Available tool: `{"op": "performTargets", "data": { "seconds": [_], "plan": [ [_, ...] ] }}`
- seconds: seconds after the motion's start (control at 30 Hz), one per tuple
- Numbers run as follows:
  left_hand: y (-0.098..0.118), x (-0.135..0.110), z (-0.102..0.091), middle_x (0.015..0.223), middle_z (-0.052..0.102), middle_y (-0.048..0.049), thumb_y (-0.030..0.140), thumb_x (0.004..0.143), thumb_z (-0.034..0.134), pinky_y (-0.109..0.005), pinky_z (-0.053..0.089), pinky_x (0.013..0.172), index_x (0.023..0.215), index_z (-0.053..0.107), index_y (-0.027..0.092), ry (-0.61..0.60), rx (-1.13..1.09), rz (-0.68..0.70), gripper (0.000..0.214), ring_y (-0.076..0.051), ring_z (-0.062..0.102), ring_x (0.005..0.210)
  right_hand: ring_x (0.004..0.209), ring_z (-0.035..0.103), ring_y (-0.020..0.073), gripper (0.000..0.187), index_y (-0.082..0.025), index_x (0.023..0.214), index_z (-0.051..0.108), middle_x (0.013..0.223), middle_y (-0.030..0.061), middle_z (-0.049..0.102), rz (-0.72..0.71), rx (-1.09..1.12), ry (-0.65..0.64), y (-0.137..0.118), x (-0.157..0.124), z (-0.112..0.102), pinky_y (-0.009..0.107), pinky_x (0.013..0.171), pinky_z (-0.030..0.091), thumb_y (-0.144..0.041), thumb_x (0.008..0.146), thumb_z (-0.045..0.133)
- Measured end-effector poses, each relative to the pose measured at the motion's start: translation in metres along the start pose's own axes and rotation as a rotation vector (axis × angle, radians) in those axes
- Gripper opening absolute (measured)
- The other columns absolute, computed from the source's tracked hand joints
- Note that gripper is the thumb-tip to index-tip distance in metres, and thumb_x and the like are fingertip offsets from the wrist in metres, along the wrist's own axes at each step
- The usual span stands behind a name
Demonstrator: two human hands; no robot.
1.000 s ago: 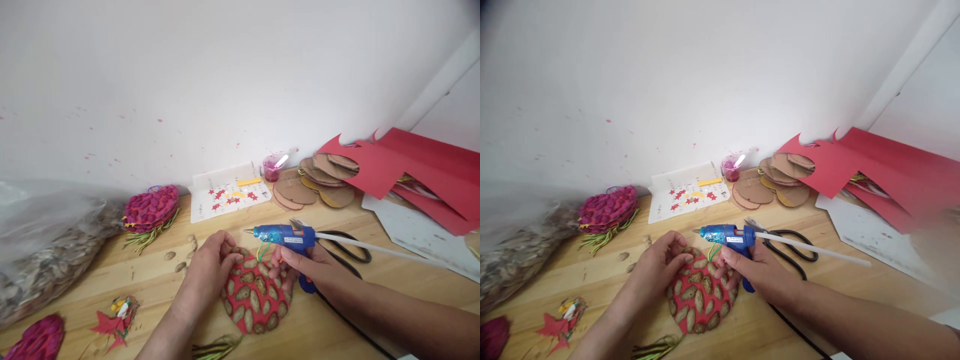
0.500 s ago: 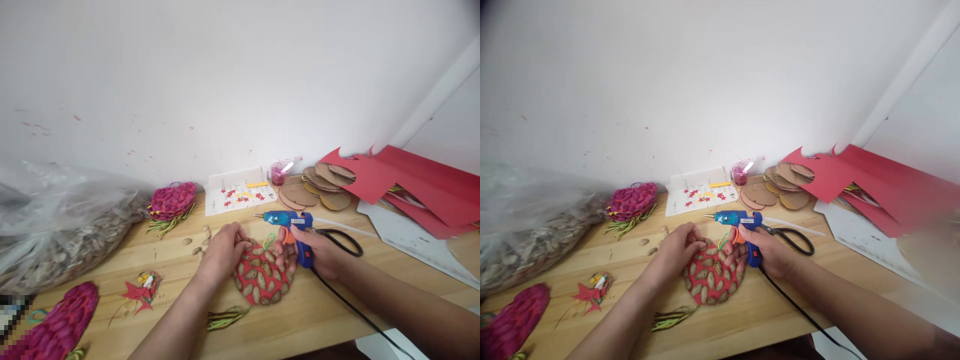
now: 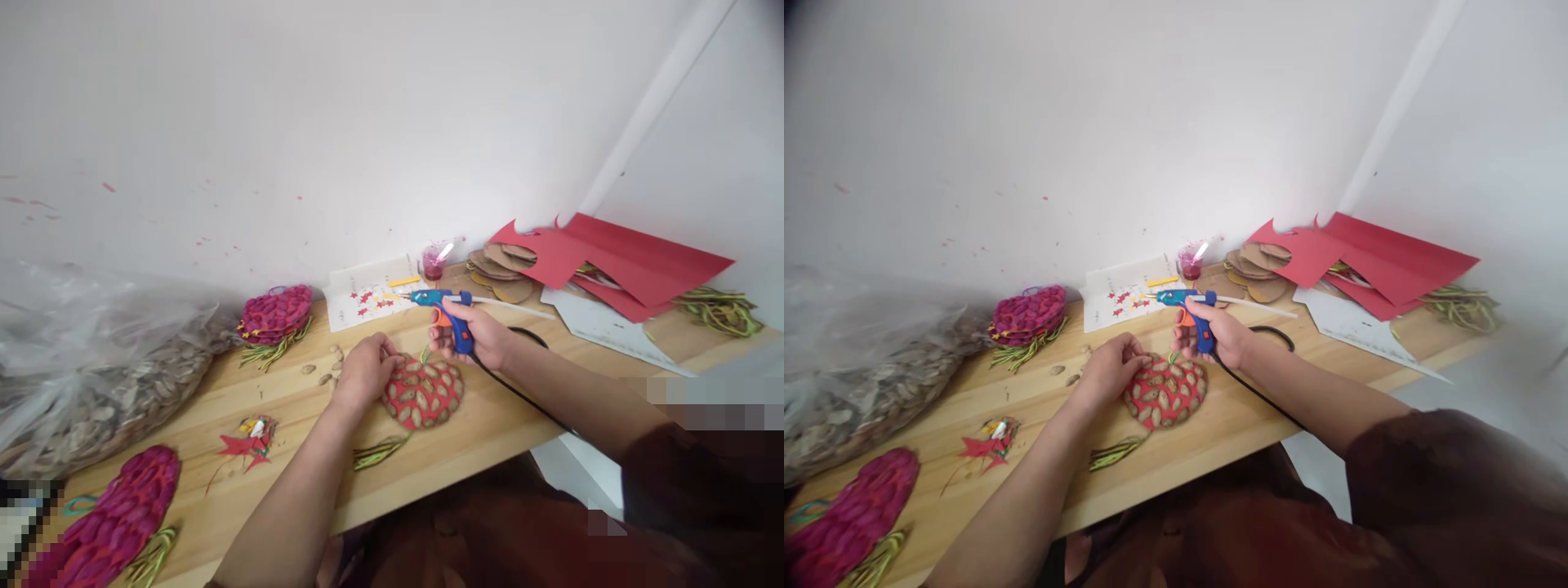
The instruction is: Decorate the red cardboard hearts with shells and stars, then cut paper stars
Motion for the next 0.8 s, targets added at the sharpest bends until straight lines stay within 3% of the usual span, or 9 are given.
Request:
{"op": "performTargets", "data": {
  "seconds": [0.13, 0.3, 0.43, 0.53, 0.67, 0.8],
  "plan": [
    [0.002, -0.001, -0.001, 0.066, 0.062, 0.0028, 0.027, 0.081, 0.067, -0.025, 0.035, 0.058, 0.079, 0.059, 0.022, -0.015, 0.004, -0.005, 0.01, -0.015, 0.057, 0.062, 0.062, 0.073, 0.0185, 0.038, -0.016, 0.087, 0.06, 0.069, 0.0066, 0.07, 0.034, 0.051, -0.013, 0.006, 0.007, 0.009, 0.023, 0.048, 0.057, -0.04, 0.104, 0.036],
    [0.003, -0.004, -0.004, 0.07, 0.068, 0.0018, 0.028, 0.083, 0.065, -0.025, 0.038, 0.061, 0.079, 0.059, 0.023, -0.012, 0.016, 0.008, 0.008, -0.016, 0.06, 0.064, 0.061, 0.073, 0.019, 0.037, -0.015, 0.087, 0.061, 0.069, 0.0069, 0.07, 0.0, 0.087, -0.008, 0.013, 0.01, 0.002, 0.024, 0.047, 0.056, -0.036, 0.104, 0.036],
    [0.004, -0.005, -0.018, 0.082, 0.072, -0.0016, 0.027, 0.089, 0.056, -0.027, 0.042, 0.069, 0.087, 0.063, 0.023, 0.065, 0.049, 0.008, 0.008, -0.019, 0.064, 0.075, 0.06, 0.072, 0.0168, 0.038, -0.016, 0.087, 0.061, 0.07, 0.0055, 0.07, -0.03, 0.128, 0.008, 0.011, 0.013, -0.007, 0.022, 0.047, 0.055, -0.039, 0.104, 0.035],
    [0.008, -0.008, -0.029, 0.09, 0.075, -0.0024, 0.023, 0.094, 0.047, -0.029, 0.045, 0.078, 0.101, 0.067, 0.023, 0.134, 0.063, 0.06, 0.022, -0.019, 0.067, 0.083, 0.059, 0.071, 0.0168, 0.039, -0.016, 0.086, 0.061, 0.069, 0.0058, 0.07, -0.034, 0.145, 0.007, 0.011, 0.015, -0.009, 0.022, 0.046, 0.053, -0.039, 0.104, 0.035],
    [0.019, -0.019, -0.027, 0.098, 0.074, -0.0044, 0.019, 0.095, 0.043, -0.029, 0.047, 0.087, 0.119, 0.068, 0.026, 0.013, 0.16, 0.236, 0.035, -0.018, 0.068, 0.09, 0.058, 0.07, 0.0165, 0.037, -0.016, 0.085, 0.061, 0.069, 0.0057, 0.069, -0.024, 0.151, -0.001, 0.011, 0.015, -0.008, 0.022, 0.045, 0.052, -0.039, 0.103, 0.038],
    [0.025, -0.031, -0.024, 0.099, 0.069, -0.0053, 0.014, 0.094, 0.041, -0.029, 0.048, 0.085, 0.133, 0.062, 0.033, -0.11, 0.313, 0.259, 0.048, -0.019, 0.067, 0.087, 0.056, 0.067, 0.0154, 0.036, -0.016, 0.083, 0.061, 0.068, 0.0051, 0.068, -0.025, 0.156, -0.002, 0.009, 0.014, -0.008, 0.021, 0.045, 0.05, -0.04, 0.102, 0.041]
  ]
}}
Point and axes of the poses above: each hand's wrist, its own x-axis towards the middle knuckle, its own z-axis out of the palm, y = z × x, the point moved 5 cm from there along x, towards the middle knuckle
